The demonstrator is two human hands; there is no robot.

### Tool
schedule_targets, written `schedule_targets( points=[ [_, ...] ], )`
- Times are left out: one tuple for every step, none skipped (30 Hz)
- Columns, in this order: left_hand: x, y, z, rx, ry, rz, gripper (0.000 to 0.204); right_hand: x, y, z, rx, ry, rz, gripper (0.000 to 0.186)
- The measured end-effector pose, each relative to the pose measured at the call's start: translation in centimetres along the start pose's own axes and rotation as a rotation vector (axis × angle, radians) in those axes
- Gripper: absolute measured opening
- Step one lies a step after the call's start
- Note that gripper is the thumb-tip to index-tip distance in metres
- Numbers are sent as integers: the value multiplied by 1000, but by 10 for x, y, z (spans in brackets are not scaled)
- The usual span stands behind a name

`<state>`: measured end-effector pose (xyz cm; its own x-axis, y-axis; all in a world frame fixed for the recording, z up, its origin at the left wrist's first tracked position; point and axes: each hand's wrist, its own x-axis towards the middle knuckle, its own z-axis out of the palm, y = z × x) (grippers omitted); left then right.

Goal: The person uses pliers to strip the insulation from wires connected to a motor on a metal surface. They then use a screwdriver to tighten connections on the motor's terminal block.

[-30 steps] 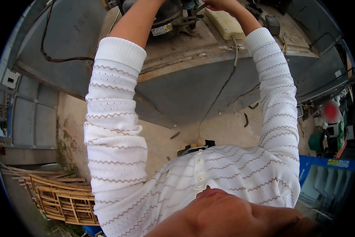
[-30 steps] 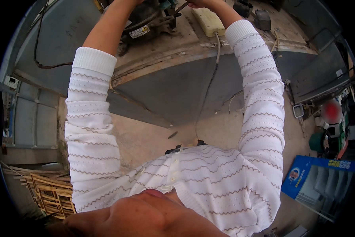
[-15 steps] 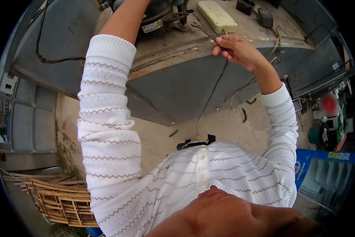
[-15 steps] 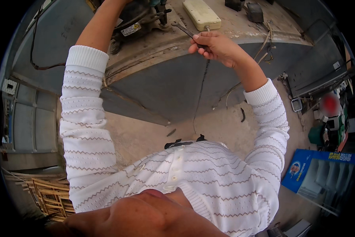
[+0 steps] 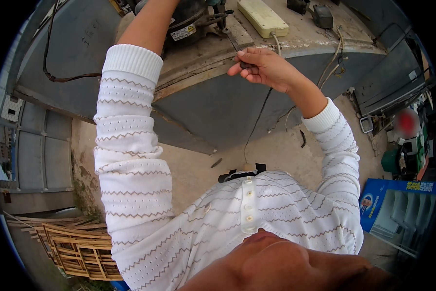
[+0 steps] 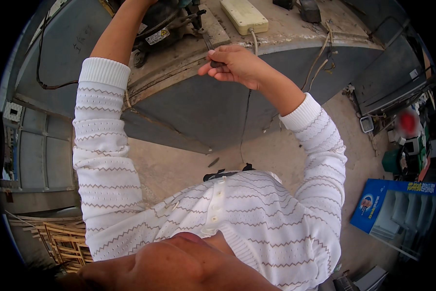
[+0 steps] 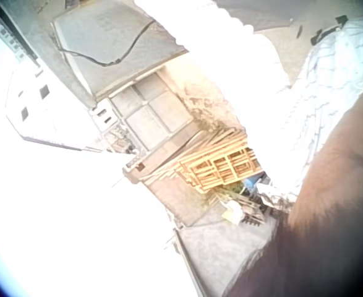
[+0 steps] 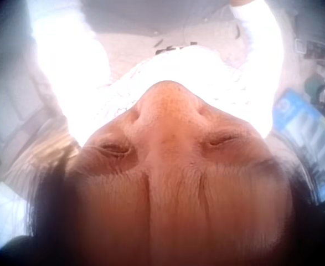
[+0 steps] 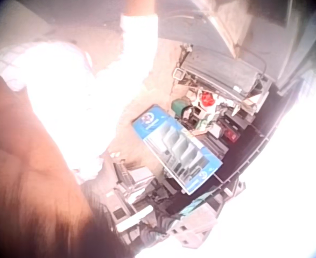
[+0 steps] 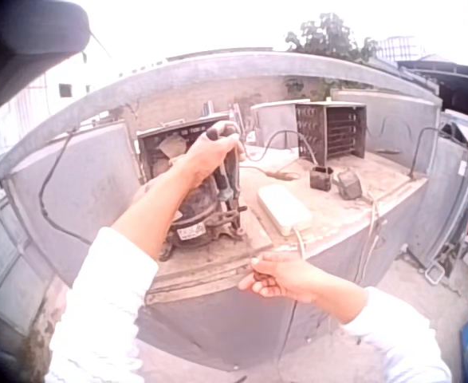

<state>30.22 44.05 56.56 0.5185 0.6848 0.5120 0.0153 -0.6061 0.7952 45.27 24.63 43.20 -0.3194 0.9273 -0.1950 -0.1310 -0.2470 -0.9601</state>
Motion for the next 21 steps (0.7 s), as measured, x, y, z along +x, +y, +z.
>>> schedule_targets(
  points=[
    [0, 0, 0, -10, 0, -4, 9, 2, 1, 6, 9, -12, -2, 23],
    [0, -1, 0, -31, -8, 11, 9, 4, 1, 12, 26, -20, 1, 23],
    [1, -4, -2, -53, -16, 25, 9, 7, 2, 19, 43, -29, 4, 23],
    [2, -6, -3, -74, -24, 40, 9, 10, 3, 24, 60, -37, 7, 23],
    [2, -5, -3, -60, -24, 35, 10, 13, 4, 27, 77, -38, 3, 22],
    [3, -4, -3, -46, -24, 30, 10, 17, 6, 30, 94, -40, 0, 22],
    [3, -3, -2, -31, -24, 25, 10, 18, 6, 30, 110, -42, -4, 22],
    [3, -3, -3, -17, -21, 21, 10, 19, 6, 30, 107, -34, 0, 21],
    [3, -3, -3, -3, -18, 17, 11, 20, 6, 29, 104, -26, 5, 21],
    [2, -3, -4, 12, -15, 12, 11, 21, 6, 28, 101, -18, 11, 21],
    [1, -1, -3, 11, -8, -3, 11, 20, 6, 26, 96, -13, 12, 21],
    [-1, 2, -1, 10, -1, -19, 11, 19, 6, 24, 90, -7, 13, 21],
    [-2, 4, 1, 9, 6, -36, 11, 17, 5, 21, 85, -2, 15, 21],
    [-3, 6, 1, 18, 8, -29, 11, 16, 4, 18, 58, 12, 22, 20],
    [-4, 6, 1, 28, 9, -24, 11, 14, 1, 15, 31, 27, 29, 20],
    [-4, 6, 1, 38, 11, -18, 11, 12, -1, 11, 5, 41, 36, 20],
    [-5, 7, 0, 39, 9, -17, 11, 9, -4, 6, -13, 39, 30, 20],
    [-4, 7, 0, 40, 7, -17, 11, 6, -7, -1, -29, 36, 24, 19],
    [-4, 7, -1, 41, 5, -16, 11, 4, -10, -10, -47, 34, 18, 19],
    [-4, 6, -1, 51, 3, -6, 12, 4, -13, -22, -56, 45, 3, 18],
    [-3, 5, -1, 60, 1, 4, 12, 6, -17, -37, -64, 57, -11, 18]
  ],
)
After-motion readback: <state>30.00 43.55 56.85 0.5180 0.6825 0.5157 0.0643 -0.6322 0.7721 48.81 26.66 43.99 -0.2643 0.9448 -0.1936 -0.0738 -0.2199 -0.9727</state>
